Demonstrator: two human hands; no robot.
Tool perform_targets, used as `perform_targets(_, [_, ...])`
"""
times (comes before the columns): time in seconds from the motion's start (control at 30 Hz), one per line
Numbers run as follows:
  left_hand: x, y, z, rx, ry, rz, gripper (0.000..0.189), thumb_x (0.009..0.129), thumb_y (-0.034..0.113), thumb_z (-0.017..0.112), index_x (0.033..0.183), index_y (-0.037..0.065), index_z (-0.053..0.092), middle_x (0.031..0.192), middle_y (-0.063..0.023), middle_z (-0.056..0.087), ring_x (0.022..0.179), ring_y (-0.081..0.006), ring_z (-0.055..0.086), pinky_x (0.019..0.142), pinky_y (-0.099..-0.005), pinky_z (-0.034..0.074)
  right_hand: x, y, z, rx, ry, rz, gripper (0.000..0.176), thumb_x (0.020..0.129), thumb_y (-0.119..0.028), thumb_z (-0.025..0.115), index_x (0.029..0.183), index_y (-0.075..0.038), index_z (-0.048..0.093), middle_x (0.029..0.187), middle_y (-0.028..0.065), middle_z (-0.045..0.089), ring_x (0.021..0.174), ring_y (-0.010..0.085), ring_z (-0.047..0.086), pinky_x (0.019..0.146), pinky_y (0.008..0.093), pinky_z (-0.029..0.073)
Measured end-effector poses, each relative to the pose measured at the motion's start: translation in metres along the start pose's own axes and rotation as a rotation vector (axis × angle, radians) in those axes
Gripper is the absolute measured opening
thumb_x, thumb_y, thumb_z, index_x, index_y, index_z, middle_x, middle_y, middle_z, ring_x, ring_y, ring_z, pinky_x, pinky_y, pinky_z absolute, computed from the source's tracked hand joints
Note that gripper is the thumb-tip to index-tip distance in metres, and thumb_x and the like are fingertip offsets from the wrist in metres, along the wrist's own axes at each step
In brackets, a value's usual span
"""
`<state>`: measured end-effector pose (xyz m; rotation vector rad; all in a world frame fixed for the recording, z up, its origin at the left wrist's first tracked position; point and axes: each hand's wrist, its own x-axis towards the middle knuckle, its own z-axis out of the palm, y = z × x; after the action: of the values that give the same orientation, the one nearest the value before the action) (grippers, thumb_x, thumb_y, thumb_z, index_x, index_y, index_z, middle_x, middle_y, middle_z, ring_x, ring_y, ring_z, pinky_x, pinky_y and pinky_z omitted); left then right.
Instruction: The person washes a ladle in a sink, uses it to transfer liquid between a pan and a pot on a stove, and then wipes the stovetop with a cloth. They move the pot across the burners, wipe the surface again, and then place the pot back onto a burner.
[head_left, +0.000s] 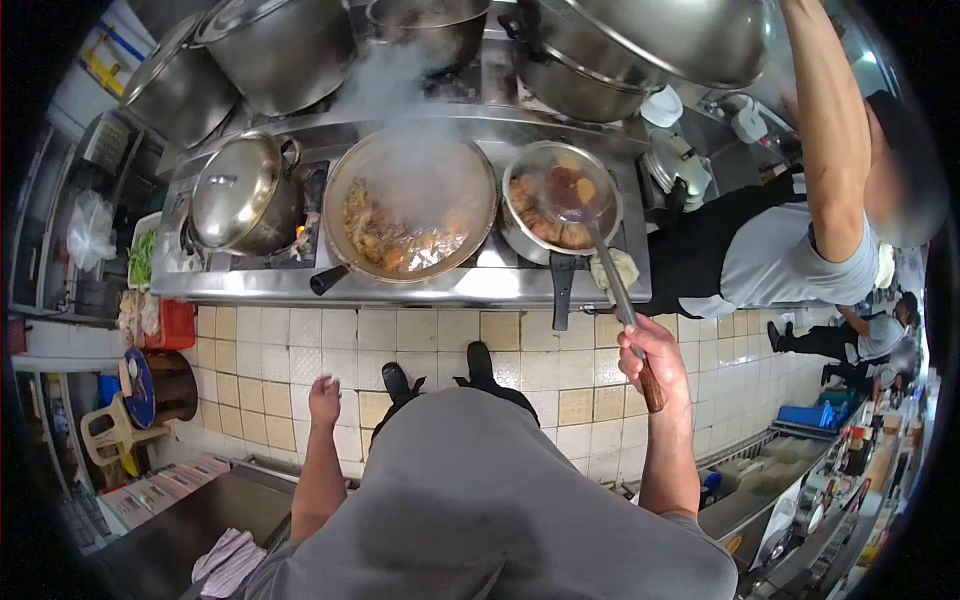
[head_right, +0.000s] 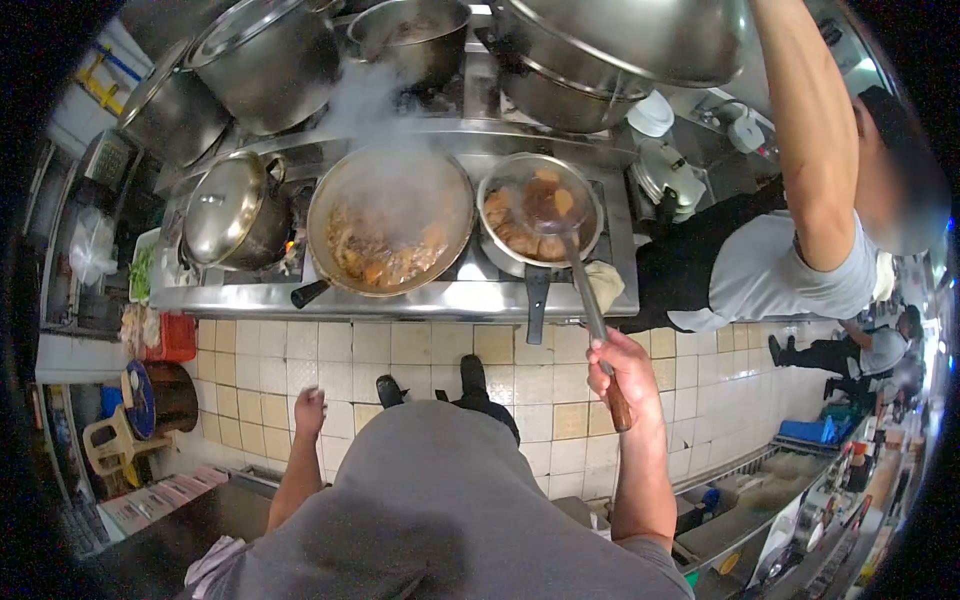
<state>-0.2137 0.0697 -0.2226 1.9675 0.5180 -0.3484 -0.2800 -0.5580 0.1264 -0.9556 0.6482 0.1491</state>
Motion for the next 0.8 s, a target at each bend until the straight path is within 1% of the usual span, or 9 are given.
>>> perform_targets(0.1, [0.031, 0.065, 0.014, 0.202, 0.036, 0.335, 0.044, 0.097, 0.020, 0.068, 0.135, 0.002, 0.057, 0.106, -0.0084, 0.068, 0.085, -0.0145, 0.066, 0.074, -0.0271, 0.054, 0.006, 0.004, 0.003, -0.235, 0.152, -0.101, 0.016, 0.095, -0.008, 0.060, 0.109, 0.000, 0.060, 0.072, 0.0020, 0.058, 0.043, 0.0083, 0.047, 0.039, 0.0242, 0.036])
perform_targets(0.2, [0.012, 0.177, 0.019, 0.044, 0.069, 0.449, 0.052, 0.093, 0.013, 0.071, 0.141, 0.000, 0.054, 0.121, -0.0119, 0.066, 0.090, -0.0160, 0.066, 0.081, -0.0296, 0.055, 0.006, 0.008, 0.012, -0.480, 0.270, -0.191, 0.013, 0.094, -0.005, 0.058, 0.106, 0.000, 0.060, 0.070, 0.0003, 0.056, 0.044, 0.0080, 0.047, 0.039, 0.0244, 0.035])
perform_targets(0.33, [0.012, 0.252, 0.020, -0.001, 0.142, 0.556, 0.055, 0.088, 0.012, 0.078, 0.138, 0.001, 0.058, 0.121, -0.0144, 0.067, 0.086, -0.0165, 0.066, 0.077, -0.0307, 0.055, -0.004, 0.005, 0.025, -0.919, 0.373, -0.247, 0.030, 0.092, -0.003, 0.059, 0.121, 0.001, 0.064, 0.070, 0.0012, 0.057, 0.049, 0.0094, 0.051, 0.044, 0.0269, 0.040])
perform_targets(0.4, [0.012, 0.270, 0.018, 0.029, 0.173, 0.528, 0.054, 0.087, 0.013, 0.079, 0.136, 0.001, 0.060, 0.118, -0.0157, 0.068, 0.086, -0.0174, 0.066, 0.078, -0.0313, 0.055, -0.004, 0.012, 0.012, -1.394, 0.419, -0.565, 0.047, 0.086, -0.006, 0.066, 0.132, 0.001, 0.060, 0.089, 0.0219, 0.070, 0.083, 0.0359, 0.071, 0.073, 0.0429, 0.055])
perform_targets(0.47, [0.011, 0.284, 0.018, 0.165, 0.242, 0.538, 0.052, 0.084, 0.015, 0.080, 0.131, 0.000, 0.063, 0.115, -0.0176, 0.070, 0.089, -0.0214, 0.068, 0.081, -0.0333, 0.056, -0.009, 0.010, 0.028, -1.591, 0.562, -0.421, 0.052, 0.084, -0.007, 0.068, 0.135, -0.001, 0.059, 0.102, 0.0291, 0.069, 0.097, 0.0426, 0.070, 0.082, 0.0474, 0.055])
perform_targets(0.6, [0.013, 0.289, 0.017, 0.184, 0.247, 0.591, 0.053, 0.082, 0.017, 0.081, 0.130, 0.001, 0.064, 0.114, -0.0180, 0.070, 0.094, -0.0274, 0.068, 0.084, -0.0360, 0.056, -0.010, 0.007, 0.045, -1.690, 0.524, -0.498, 0.055, 0.084, -0.003, 0.066, 0.139, -0.002, 0.057, 0.096, 0.0236, 0.071, 0.085, 0.0243, 0.072, 0.077, 0.0356, 0.054])
perform_targets(0.67, [0.009, 0.294, 0.011, 0.265, 0.248, 0.596, 0.053, 0.082, 0.019, 0.082, 0.130, 0.002, 0.065, 0.116, -0.0178, 0.070, 0.100, -0.0327, 0.068, 0.087, -0.0386, 0.055, 0.002, 0.010, 0.049, -1.419, 0.277, -0.689, 0.057, 0.084, 0.001, 0.065, 0.141, -0.002, 0.056, 0.101, 0.0195, 0.073, 0.085, 0.0169, 0.069, 0.078, 0.0314, 0.053])
perform_targets(0.7, [0.010, 0.293, 0.010, 0.262, 0.252, 0.595, 0.053, 0.082, 0.019, 0.082, 0.130, 0.002, 0.065, 0.116, -0.0178, 0.070, 0.100, -0.0327, 0.068, 0.087, -0.0386, 0.055, -0.005, 0.003, 0.081, -1.355, 0.264, -0.550, 0.058, 0.085, 0.004, 0.065, 0.141, -0.002, 0.055, 0.102, 0.0136, 0.074, 0.083, 0.0111, 0.064, 0.077, 0.0277, 0.053])
perform_targets(0.8, [0.012, 0.293, 0.010, 0.296, 0.256, 0.587, 0.052, 0.081, 0.020, 0.082, 0.128, 0.003, 0.066, 0.117, -0.0186, 0.070, 0.106, -0.0356, 0.067, 0.091, -0.0405, 0.053, 0.020, 0.014, 0.105, -1.319, 0.158, -0.474, 0.058, 0.084, 0.001, 0.067, 0.141, 0.002, 0.054, 0.109, 0.0249, 0.072, 0.082, 0.0200, 0.069, 0.079, 0.0312, 0.054])
